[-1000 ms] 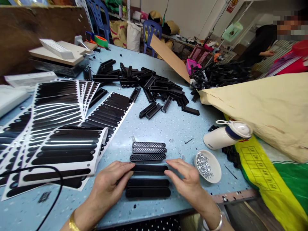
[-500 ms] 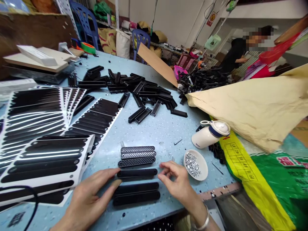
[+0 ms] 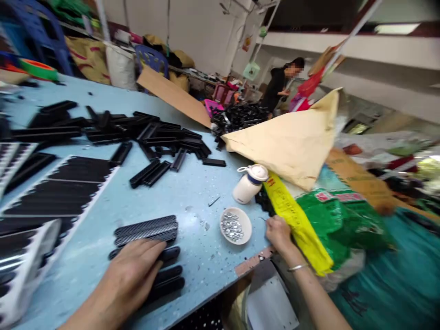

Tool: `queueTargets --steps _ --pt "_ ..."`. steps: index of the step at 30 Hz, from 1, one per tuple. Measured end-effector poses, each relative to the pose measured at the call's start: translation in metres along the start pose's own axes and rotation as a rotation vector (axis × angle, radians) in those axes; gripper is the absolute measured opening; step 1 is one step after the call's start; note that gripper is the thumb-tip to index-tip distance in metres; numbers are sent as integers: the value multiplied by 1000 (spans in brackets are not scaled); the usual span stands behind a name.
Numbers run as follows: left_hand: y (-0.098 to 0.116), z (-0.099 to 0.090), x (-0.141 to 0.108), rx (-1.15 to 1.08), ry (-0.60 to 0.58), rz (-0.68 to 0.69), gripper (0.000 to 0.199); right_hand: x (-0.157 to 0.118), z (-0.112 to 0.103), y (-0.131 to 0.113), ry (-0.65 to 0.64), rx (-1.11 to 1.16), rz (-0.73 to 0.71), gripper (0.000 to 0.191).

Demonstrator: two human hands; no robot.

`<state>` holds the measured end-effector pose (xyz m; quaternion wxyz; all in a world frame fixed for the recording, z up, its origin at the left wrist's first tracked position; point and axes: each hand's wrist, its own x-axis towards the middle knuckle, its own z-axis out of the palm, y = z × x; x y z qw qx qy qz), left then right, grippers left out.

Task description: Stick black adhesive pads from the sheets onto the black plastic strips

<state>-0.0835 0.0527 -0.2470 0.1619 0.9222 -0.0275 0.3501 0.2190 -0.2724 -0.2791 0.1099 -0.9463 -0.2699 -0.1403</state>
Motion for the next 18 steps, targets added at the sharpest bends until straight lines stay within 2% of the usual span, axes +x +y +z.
queueTargets --steps 5,7,9,10,12,16,18 --pt "17 -6 -6 -20 -167 -135 24 -1 14 9 8 45 67 24" --pt "21 -5 -6 -39 -191 -158 23 -1 8 10 36 59 107 21" --pt "22 -3 -5 -63 -210 -178 24 -8 -5 -4 62 129 145 23" --pt "22 -2 -4 -71 -218 -184 25 -15 -14 -18 67 178 148 25" --pt "21 2 -5 -71 -233 -188 27 -31 -32 -61 13 496 74 25" --pt "17 6 -8 -58 -290 -182 28 -56 -48 -162 -171 872 -326 17" --pt "17 6 -11 -77 -311 -180 28 -59 -46 -196 -272 950 -401 18"
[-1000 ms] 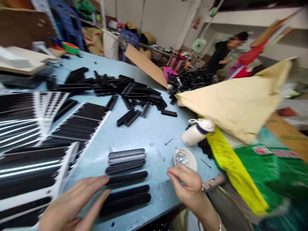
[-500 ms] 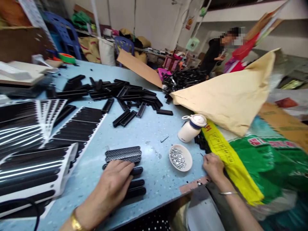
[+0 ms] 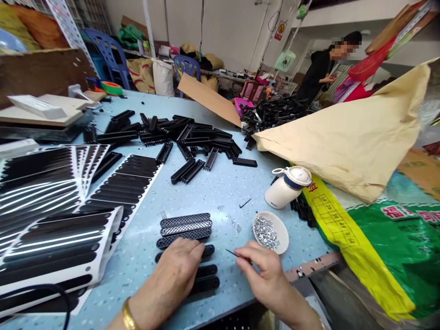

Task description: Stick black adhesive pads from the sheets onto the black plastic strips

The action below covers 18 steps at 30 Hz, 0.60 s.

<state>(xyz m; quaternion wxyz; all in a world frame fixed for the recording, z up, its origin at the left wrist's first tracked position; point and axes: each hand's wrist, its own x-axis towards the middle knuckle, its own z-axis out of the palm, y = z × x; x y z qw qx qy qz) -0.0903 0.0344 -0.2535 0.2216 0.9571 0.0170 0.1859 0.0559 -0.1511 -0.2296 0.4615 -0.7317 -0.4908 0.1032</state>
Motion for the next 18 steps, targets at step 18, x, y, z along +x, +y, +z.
queueTargets --steps 18 --pt "3 -6 -5 -147 10 -83 26 20 32 4 -281 -202 -16 22"
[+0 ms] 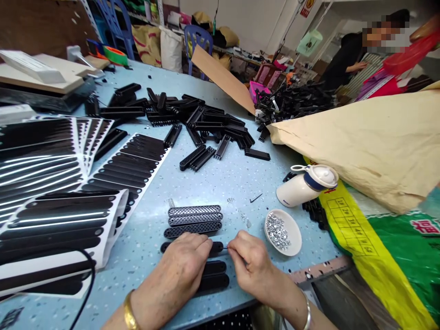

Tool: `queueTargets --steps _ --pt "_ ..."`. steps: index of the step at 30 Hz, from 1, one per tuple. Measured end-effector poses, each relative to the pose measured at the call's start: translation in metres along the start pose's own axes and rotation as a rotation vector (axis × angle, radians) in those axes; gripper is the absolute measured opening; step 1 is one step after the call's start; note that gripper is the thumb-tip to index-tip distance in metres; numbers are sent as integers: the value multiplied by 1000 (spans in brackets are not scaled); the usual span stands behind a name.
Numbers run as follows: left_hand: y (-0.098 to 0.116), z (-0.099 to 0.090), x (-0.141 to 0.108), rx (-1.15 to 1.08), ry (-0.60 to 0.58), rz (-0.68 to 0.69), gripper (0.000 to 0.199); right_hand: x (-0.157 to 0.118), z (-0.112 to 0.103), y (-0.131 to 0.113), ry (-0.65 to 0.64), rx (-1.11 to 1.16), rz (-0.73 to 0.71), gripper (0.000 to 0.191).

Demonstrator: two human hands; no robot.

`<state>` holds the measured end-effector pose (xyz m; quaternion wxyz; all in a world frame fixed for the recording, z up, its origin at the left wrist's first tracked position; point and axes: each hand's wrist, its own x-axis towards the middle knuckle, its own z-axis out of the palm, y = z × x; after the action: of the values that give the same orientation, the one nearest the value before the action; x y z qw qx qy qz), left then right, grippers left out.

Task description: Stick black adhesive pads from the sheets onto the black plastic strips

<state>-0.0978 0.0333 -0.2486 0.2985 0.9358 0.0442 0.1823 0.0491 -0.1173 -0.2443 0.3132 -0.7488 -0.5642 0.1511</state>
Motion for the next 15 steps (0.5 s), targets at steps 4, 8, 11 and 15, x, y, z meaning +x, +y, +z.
queueTargets --steps 4,8,11,15 --pt "2 -3 1 -15 -22 -28 28 2 1 -1 -31 -12 11 23" --pt "-2 1 -1 -54 -10 -39 28 7 5 1 -3 157 89 20" --pt "-6 6 -2 -94 22 -36 28 10 10 5 28 343 221 18" --pt "-7 8 0 -105 32 -58 25 13 17 5 -21 547 368 16"
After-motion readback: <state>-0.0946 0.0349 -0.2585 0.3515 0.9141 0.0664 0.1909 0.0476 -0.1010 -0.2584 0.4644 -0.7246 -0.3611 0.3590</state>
